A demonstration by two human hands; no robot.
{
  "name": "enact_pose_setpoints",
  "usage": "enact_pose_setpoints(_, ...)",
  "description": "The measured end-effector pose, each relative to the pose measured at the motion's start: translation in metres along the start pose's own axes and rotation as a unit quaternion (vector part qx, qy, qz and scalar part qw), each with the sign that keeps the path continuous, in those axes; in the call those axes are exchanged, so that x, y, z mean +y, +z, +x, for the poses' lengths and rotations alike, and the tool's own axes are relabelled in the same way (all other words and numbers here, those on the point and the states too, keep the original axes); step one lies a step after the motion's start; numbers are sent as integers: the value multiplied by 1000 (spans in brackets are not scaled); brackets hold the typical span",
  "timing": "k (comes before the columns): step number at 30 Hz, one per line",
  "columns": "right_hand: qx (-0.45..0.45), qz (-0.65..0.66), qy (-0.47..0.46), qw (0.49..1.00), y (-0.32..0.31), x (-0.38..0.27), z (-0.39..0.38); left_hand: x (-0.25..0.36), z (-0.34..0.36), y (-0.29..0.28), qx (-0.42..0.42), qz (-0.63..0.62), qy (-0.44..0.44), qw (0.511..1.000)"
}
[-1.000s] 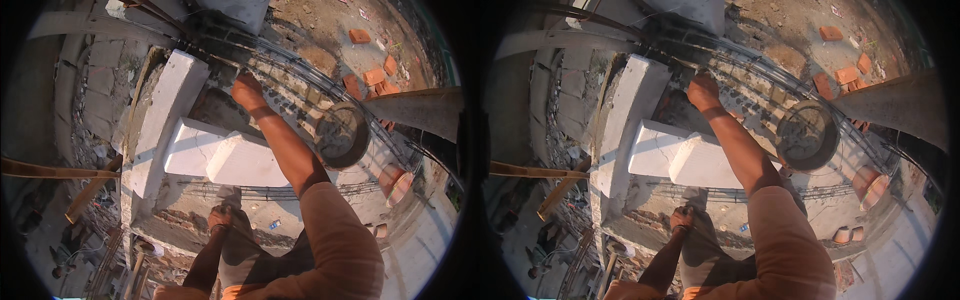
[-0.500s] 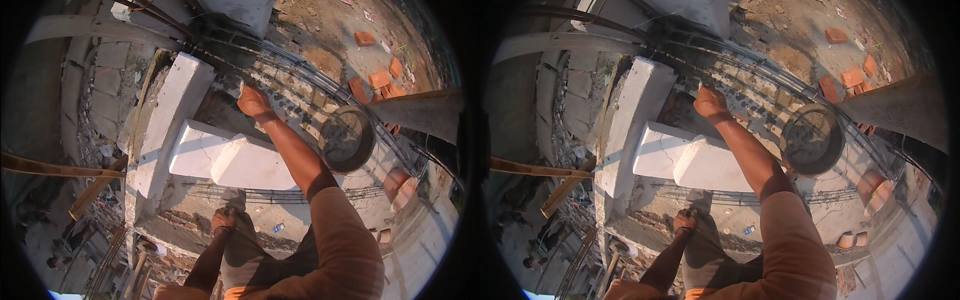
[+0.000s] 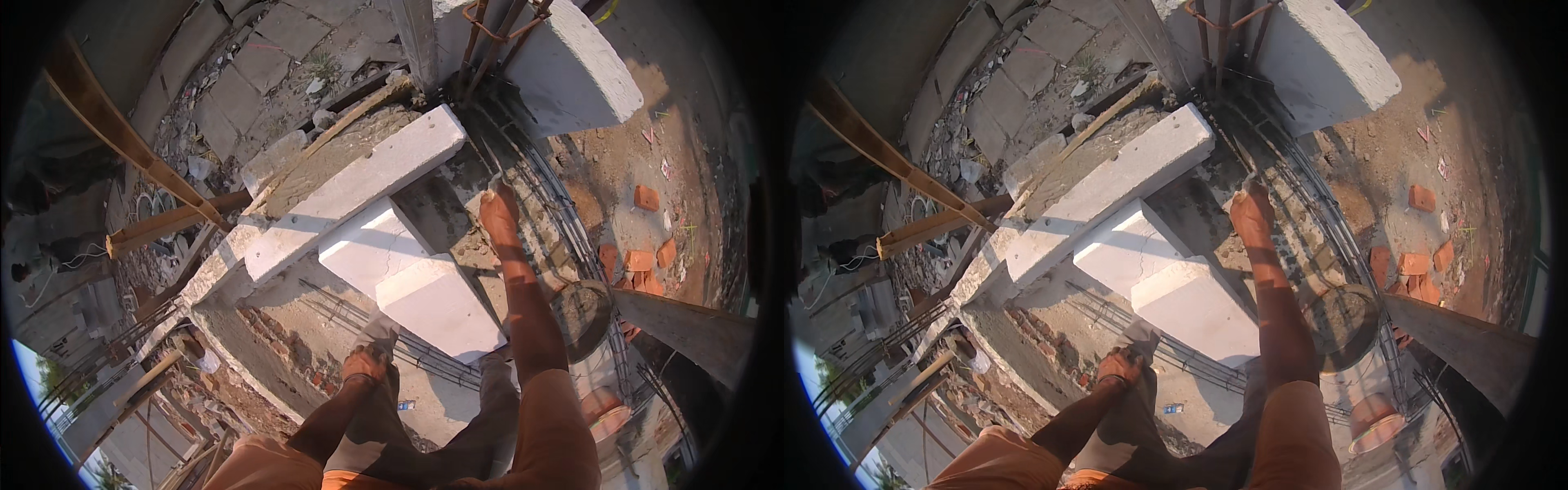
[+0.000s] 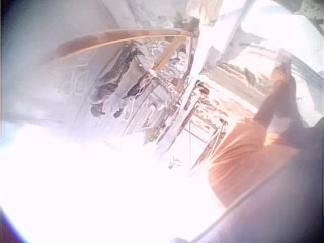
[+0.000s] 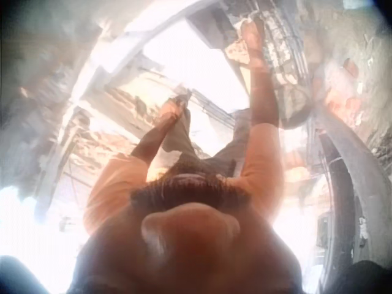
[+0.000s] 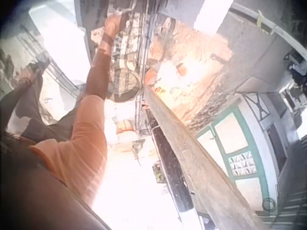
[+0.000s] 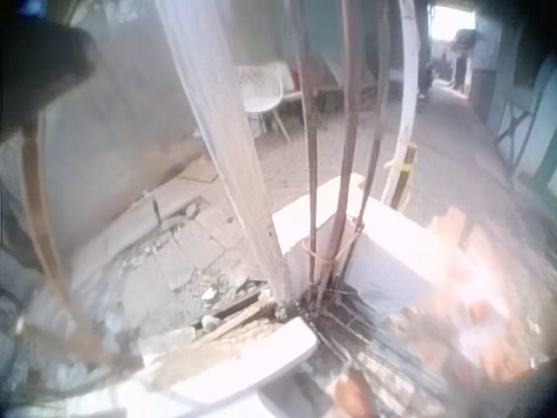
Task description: The person scoops wet mortar into a bucket using a hoe, then applies and levels the mortar along a construction structure using a trowel and a wooden board.
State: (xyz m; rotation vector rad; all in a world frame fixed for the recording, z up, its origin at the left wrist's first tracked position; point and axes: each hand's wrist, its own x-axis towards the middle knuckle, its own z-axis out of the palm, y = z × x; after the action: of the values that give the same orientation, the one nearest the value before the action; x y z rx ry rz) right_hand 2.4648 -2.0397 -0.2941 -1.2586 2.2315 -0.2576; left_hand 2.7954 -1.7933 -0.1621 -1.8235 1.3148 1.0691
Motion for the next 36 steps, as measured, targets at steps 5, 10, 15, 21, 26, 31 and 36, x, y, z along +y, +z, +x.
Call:
enact_pose_setpoints(5, -35, -49, 5, 998, -3, -21, 6, -12, 7, -23, -44, -25, -12, 999)
enact_pose_setpoints(10, 14, -12, 14, 1000, 11, -3, -30, -22, 15, -37, -63, -59, -12, 996)
enact_pose_setpoints(15, 68, 60, 19, 996, 26, 3, -49, -34, 20, -31, -49, -59, -9, 997)
enact_pose_setpoints(21, 67, 20, 32, 997, 50, 75, -55, -28, 17, -17, -33, -65, 1, 997)
enact_pose_setpoints(26, -60, 152, 121, 979, 32, 71, -65, -29, 4, 3, -16, -61, -6, 998)
enact_pose_setpoints(31, -26, 82, 131, 988, -13, 82, -146, -7, -12, 12, 25, -45, 4, 999)
enact_pose_setpoints(36, -38, 321, 202, 924, -95, 80, -278, 16, -24, -29, -10, -56, 13, 998)
